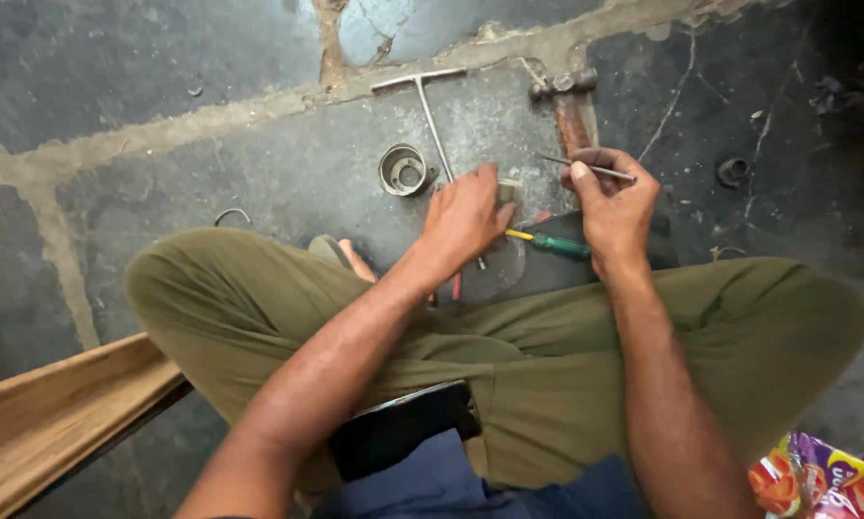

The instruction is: The person sits on the floor and uses a hammer and metal rod to strike a cylindrical object, then uses pliers to manipulate a copper coil. The person continues to hammer the cylindrical object and uses a screwdriver to adjust parts.

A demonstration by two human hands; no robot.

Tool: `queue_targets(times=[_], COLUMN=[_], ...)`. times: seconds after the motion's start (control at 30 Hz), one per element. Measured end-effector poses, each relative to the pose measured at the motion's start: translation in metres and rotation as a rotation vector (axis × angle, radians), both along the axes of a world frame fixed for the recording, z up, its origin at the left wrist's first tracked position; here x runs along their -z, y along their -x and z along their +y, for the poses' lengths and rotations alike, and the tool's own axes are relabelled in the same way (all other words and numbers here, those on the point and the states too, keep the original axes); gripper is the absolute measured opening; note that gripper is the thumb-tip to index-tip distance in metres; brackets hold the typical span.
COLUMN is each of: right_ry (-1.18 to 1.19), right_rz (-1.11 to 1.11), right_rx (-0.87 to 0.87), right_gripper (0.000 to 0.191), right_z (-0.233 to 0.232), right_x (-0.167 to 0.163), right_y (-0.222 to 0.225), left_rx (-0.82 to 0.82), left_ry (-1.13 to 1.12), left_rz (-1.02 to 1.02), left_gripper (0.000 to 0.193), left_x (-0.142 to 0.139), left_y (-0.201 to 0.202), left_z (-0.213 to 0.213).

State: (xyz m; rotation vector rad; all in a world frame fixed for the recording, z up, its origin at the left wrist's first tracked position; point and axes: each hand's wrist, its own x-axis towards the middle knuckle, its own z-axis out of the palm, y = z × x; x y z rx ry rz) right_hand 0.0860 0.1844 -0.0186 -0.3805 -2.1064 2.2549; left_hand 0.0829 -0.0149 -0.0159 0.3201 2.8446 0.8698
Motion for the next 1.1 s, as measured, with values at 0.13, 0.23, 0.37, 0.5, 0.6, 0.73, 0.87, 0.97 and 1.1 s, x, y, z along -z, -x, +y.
queue_targets(times=[0.13, 0.23, 0.37, 0.5, 0.6, 0.73, 0.87, 0.97, 1.1], right_ry=[-0.108, -0.205, -0.330, -0.436, -0.397, -0.340, -0.318, -0.367, -0.375], right_rz=[0.107, 0.238, 0.374, 0.381, 0.345, 0.320, 0.323, 0.330, 0.348], right_rx=[0.070, 0.083, 0.013, -0.058, -0.106, -0.120, -0.137, -0.123, -0.078], right_gripper=[0.011, 0.010, 0.013, 0.013, 0.014, 0.013, 0.012, 0.011, 0.010], right_z=[-0.001, -0.003, -0.012, -0.017, -0.019, -0.024, -0.024, -0.021, -0.016], right_x=[-0.009, -0.020, -0.030, -0.038, -0.042, -0.046, -0.046, -0.043, -0.036], right_y=[-0.005, -0.012, -0.020, -0.024, -0.023, -0.022, -0.023, -0.023, -0.019], left_rx=[0.024, 0.095, 0.068, -0.047, -0.087, -0.056, -0.037, 0.026, 0.180], left_ry=[-0.413, -0.533, -0.531, -0.464, -0.424, -0.312, -0.331, -0.302, -0.339], left_rz=[0.007, 0.138, 0.159, 0.159, 0.158, 0.103, 0.084, 0.215, 0.316], left_gripper=[0.056, 0.057, 0.042, 0.044, 0.053, 0.055, 0.059, 0.063, 0.065], left_x=[0.006, 0.014, 0.025, 0.021, 0.010, -0.005, -0.014, -0.016, -0.015], left_y=[0.005, 0.009, 0.014, 0.016, 0.018, 0.016, 0.013, 0.013, 0.016], left_z=[-0.006, -0.007, -0.002, -0.001, 0.000, 0.002, 0.003, 0.000, -0.008])
